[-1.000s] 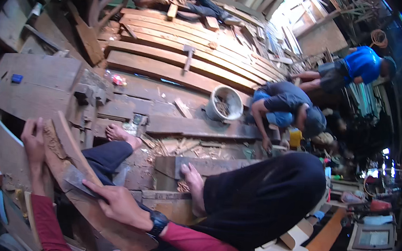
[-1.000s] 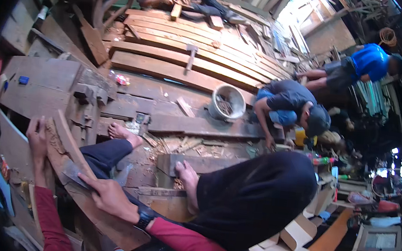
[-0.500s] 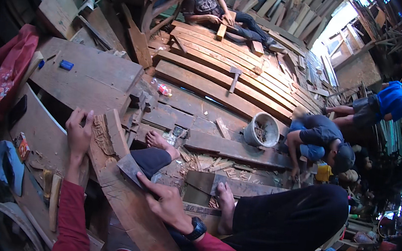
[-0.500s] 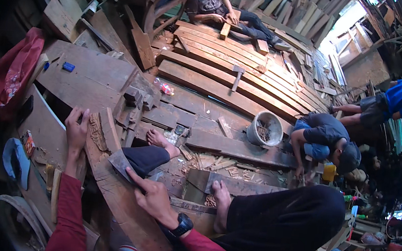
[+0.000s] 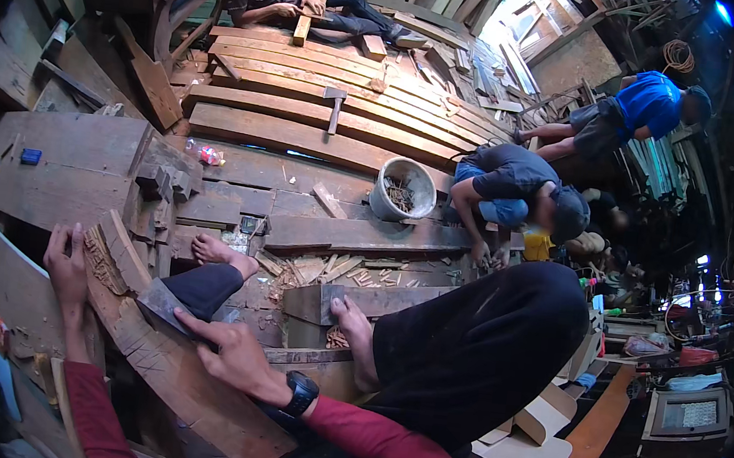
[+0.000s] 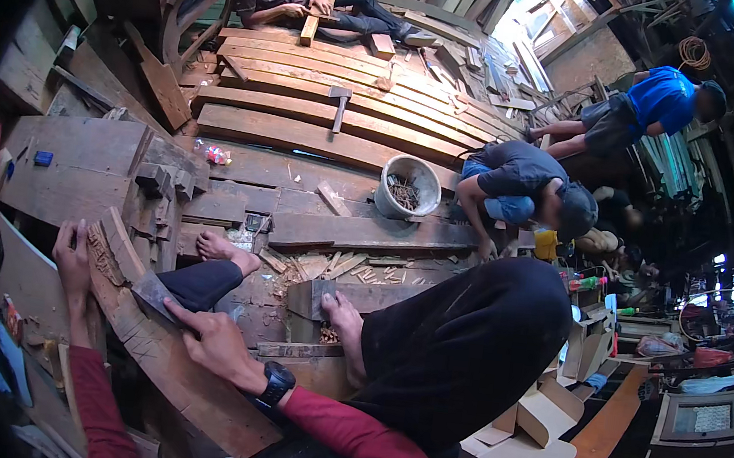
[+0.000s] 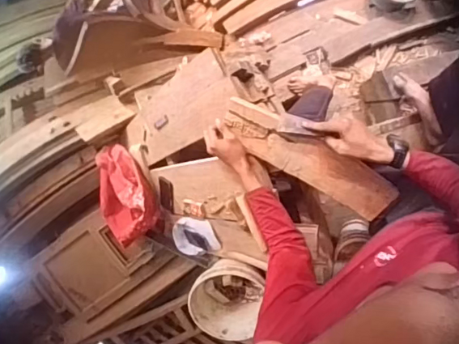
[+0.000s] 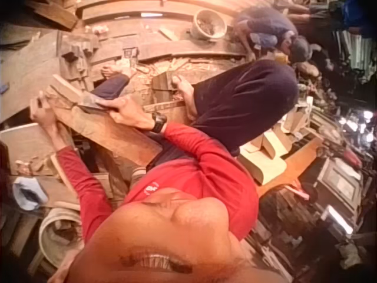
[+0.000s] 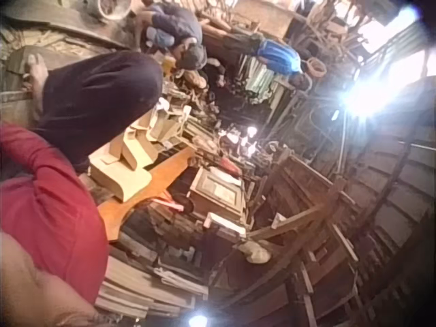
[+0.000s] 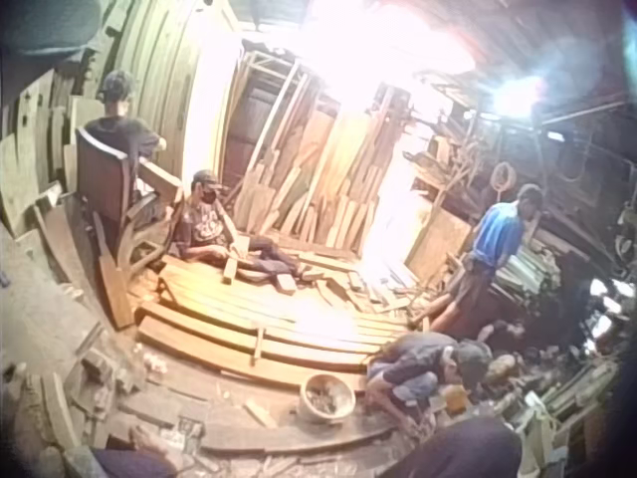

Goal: Using a wood chisel to carve out portions of a wooden plank in a workshop.

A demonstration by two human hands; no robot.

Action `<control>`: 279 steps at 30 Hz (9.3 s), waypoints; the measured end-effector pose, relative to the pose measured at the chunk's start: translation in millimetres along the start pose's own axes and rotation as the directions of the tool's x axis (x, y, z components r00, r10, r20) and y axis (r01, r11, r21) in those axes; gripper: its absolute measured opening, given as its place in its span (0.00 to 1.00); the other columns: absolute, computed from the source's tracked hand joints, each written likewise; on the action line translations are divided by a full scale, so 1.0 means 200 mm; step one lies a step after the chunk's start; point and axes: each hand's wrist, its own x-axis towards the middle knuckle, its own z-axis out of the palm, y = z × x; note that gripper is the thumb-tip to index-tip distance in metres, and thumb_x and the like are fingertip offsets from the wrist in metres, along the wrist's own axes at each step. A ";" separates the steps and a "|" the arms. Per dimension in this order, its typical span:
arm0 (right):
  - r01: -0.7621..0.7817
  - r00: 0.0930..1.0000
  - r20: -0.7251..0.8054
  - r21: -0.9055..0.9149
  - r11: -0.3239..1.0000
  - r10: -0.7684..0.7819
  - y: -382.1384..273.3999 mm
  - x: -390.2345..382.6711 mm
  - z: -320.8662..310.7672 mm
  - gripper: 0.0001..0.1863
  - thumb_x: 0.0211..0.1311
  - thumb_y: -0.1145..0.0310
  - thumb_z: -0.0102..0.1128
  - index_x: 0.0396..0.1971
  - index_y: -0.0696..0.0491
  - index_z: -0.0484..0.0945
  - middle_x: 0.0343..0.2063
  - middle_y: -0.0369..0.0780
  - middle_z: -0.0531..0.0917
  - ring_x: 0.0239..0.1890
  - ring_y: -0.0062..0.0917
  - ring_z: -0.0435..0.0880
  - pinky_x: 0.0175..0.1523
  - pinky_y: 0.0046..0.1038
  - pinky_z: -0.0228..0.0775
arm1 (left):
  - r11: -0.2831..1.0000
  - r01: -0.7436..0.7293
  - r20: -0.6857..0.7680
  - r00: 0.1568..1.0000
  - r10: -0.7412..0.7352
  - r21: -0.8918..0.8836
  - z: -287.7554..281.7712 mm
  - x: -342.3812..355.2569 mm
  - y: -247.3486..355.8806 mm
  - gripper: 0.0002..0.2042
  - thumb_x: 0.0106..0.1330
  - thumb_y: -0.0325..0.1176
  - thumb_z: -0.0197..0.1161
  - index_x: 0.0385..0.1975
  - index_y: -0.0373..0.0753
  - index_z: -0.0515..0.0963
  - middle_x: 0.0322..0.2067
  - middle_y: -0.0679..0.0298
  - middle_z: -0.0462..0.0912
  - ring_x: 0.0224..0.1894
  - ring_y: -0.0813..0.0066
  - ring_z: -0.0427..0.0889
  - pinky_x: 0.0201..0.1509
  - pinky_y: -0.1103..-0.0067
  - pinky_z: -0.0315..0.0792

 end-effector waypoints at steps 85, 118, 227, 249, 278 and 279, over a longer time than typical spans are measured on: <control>-0.081 0.993 -0.098 -0.079 0.994 0.073 0.01 0.17 0.08 0.18 0.69 0.56 0.54 0.54 0.45 0.80 0.25 0.53 0.82 0.28 0.48 0.82 0.34 0.42 0.73 | 0.990 -0.044 -0.021 0.999 0.047 0.133 0.01 0.00 0.07 0.14 0.71 0.35 0.56 0.32 0.27 0.73 0.33 0.45 0.74 0.36 0.43 0.73 0.41 0.61 0.67; -0.184 0.983 -0.038 -0.060 0.981 0.182 -0.14 0.12 0.07 0.16 0.67 0.60 0.58 0.52 0.47 0.82 0.21 0.53 0.80 0.23 0.47 0.81 0.29 0.41 0.72 | 0.975 -0.122 -0.024 0.991 0.128 0.184 0.00 0.01 0.02 0.16 0.74 0.35 0.55 0.28 0.27 0.68 0.27 0.50 0.68 0.28 0.51 0.67 0.35 0.65 0.65; -0.100 0.995 0.001 -0.229 0.968 0.103 -0.20 0.00 0.00 0.17 0.66 0.68 0.60 0.55 0.52 0.80 0.29 0.56 0.83 0.23 0.27 0.85 0.29 0.29 0.72 | 0.980 -0.115 -0.212 0.966 0.148 0.161 0.02 -0.04 0.09 0.12 0.63 0.33 0.63 0.24 0.30 0.74 0.26 0.52 0.73 0.32 0.52 0.76 0.37 0.63 0.72; 0.053 0.999 0.006 -0.243 0.969 -0.053 -0.02 -0.17 -0.11 0.19 0.68 0.72 0.57 0.58 0.54 0.76 0.32 0.52 0.86 0.28 0.14 0.81 0.31 0.27 0.69 | 0.971 -0.164 -0.244 0.948 0.203 0.173 0.09 -0.01 0.11 0.11 0.68 0.33 0.59 0.27 0.32 0.74 0.27 0.52 0.72 0.31 0.52 0.75 0.34 0.63 0.69; -0.193 0.975 0.055 -0.274 0.942 0.216 -0.22 0.13 -0.01 0.19 0.68 0.71 0.57 0.58 0.54 0.77 0.35 0.56 0.84 0.36 0.24 0.88 0.37 0.27 0.73 | 0.981 -0.116 -0.207 0.967 0.147 0.155 0.04 -0.04 0.10 0.11 0.67 0.33 0.59 0.25 0.33 0.73 0.25 0.56 0.72 0.31 0.56 0.76 0.35 0.66 0.72; -0.023 1.000 0.002 -0.261 0.965 0.024 -0.22 0.11 0.01 0.19 0.68 0.71 0.57 0.57 0.54 0.77 0.32 0.56 0.84 0.32 0.21 0.87 0.36 0.27 0.73 | 0.982 -0.115 -0.211 0.967 0.146 0.153 0.03 -0.04 0.12 0.11 0.67 0.33 0.59 0.25 0.33 0.73 0.25 0.56 0.72 0.31 0.56 0.76 0.35 0.66 0.72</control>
